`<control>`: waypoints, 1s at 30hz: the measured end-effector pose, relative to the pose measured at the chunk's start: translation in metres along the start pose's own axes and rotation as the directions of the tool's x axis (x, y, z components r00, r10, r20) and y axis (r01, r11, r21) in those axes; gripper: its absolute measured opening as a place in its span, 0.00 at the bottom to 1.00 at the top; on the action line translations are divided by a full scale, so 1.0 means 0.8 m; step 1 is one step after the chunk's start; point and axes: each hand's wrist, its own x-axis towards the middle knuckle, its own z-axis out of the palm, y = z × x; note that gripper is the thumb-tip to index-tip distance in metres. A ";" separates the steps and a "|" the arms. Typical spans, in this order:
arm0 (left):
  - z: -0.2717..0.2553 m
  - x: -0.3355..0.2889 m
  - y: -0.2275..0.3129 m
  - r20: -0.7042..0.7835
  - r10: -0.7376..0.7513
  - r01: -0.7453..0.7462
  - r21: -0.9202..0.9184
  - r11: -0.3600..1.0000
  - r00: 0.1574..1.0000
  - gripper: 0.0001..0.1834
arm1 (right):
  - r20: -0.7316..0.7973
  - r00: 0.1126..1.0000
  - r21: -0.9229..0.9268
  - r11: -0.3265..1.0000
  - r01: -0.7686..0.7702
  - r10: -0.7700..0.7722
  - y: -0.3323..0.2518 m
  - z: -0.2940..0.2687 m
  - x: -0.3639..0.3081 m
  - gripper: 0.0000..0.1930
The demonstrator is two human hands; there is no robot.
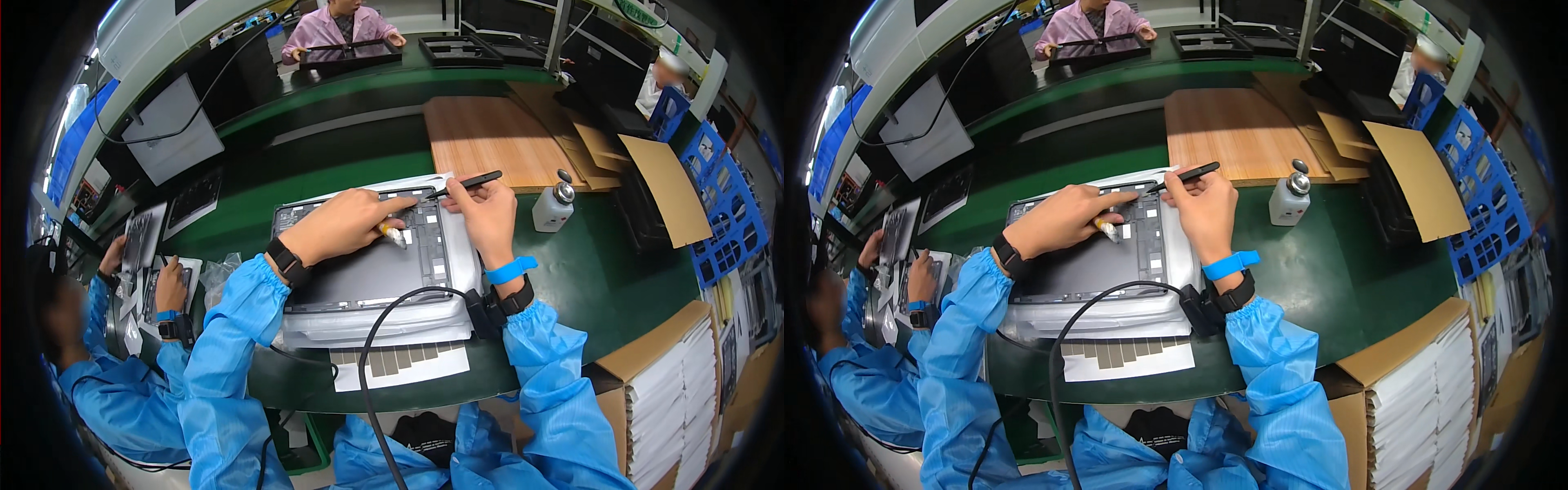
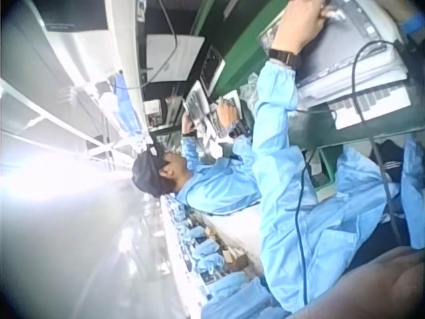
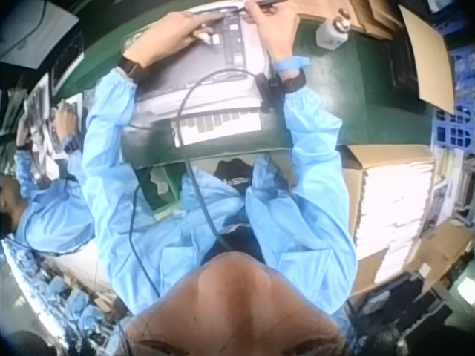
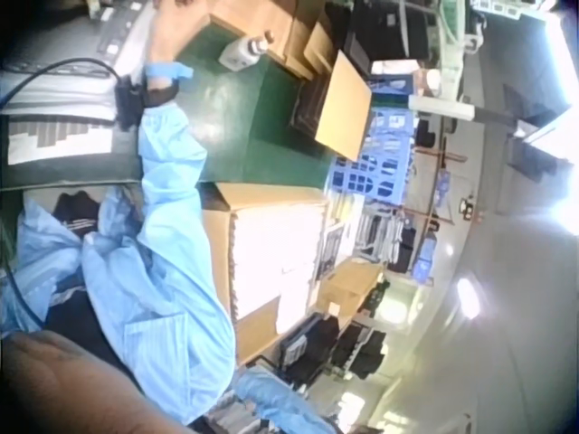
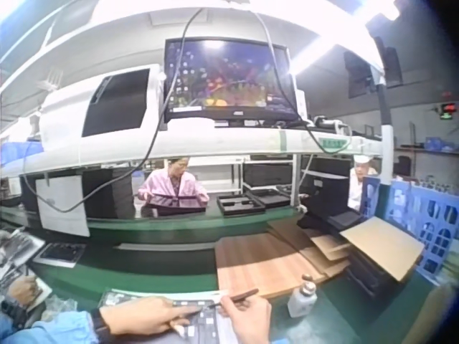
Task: The recorder is assembling an electronic device chassis by applying adhesives and components using a stylus-like tool.
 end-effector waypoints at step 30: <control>0.008 0.020 0.000 0.075 0.016 -0.031 0.204 0.978 0.997 0.19 | -0.169 0.928 -0.312 0.911 0.270 -0.333 0.009 -0.019 0.012 0.11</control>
